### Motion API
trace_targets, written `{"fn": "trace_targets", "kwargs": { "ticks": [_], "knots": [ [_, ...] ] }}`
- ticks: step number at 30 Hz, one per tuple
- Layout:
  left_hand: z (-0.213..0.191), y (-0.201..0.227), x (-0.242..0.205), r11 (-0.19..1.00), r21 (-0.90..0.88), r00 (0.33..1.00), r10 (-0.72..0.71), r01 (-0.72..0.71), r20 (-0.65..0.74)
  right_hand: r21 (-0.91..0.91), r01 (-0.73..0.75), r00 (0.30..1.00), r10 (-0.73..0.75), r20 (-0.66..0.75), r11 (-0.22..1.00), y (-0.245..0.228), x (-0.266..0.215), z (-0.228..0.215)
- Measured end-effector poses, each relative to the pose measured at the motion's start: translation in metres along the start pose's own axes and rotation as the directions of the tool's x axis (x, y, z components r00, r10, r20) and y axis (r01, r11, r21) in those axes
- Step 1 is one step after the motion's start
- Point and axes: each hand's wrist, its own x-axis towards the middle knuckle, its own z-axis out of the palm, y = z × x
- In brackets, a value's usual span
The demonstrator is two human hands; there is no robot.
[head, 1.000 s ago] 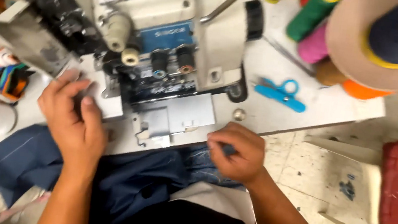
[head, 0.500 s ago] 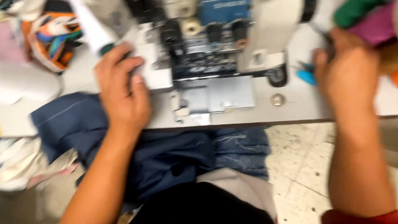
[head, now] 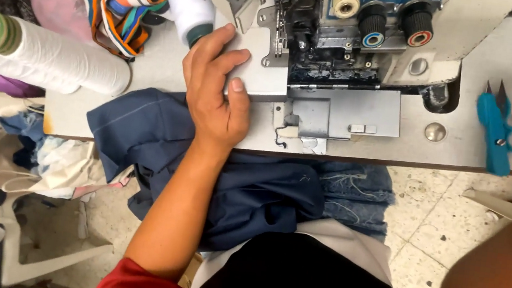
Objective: Repairing and adjusting a sewing machine using tweezers and small tools
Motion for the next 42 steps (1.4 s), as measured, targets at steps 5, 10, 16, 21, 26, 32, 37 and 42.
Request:
{"fn": "trace_targets", "kwargs": {
  "ticks": [5,10,16,21,26,32,37,42],
  "knots": [
    [0.002,0.001,0.000,0.999,0.030,1.000,0.019,-0.018,-0.016,0.225,0.441,0.816,-0.283,-0.505,0.869,-0.126,0.028,0.034],
    [0.002,0.002,-0.003,0.998,0.056,1.000,0.015,-0.015,0.001,0.469,-0.317,0.932,0.363,-0.007,0.824,-0.176,0.015,0.022],
    [0.008,0.001,-0.005,0.997,0.071,1.000,0.014,-0.014,-0.008,0.376,-0.251,0.951,0.154,0.270,0.892,-0.199,0.044,0.053],
    [0.010,-0.001,-0.006,0.993,0.120,1.000,0.011,-0.010,-0.007,0.400,-0.054,0.997,0.026,0.077,0.915,-0.195,0.064,0.084],
    [0.014,-0.004,-0.008,0.990,0.138,0.999,-0.009,0.015,-0.043,0.432,-0.042,0.999,0.033,0.028,0.901,-0.192,0.065,0.097],
    [0.019,-0.008,-0.010,0.991,0.129,0.996,-0.031,0.041,-0.080,0.510,-0.107,0.994,0.103,0.035,0.853,-0.190,0.068,0.092],
    [0.020,-0.007,-0.008,0.990,0.133,0.995,-0.025,0.037,-0.094,0.527,-0.115,0.993,0.111,0.039,0.842,-0.192,0.072,0.095],
    [0.019,-0.006,-0.007,0.990,0.137,0.996,-0.017,0.029,-0.087,0.491,-0.110,0.992,0.126,0.001,0.864,-0.196,0.070,0.097]
  ]
}}
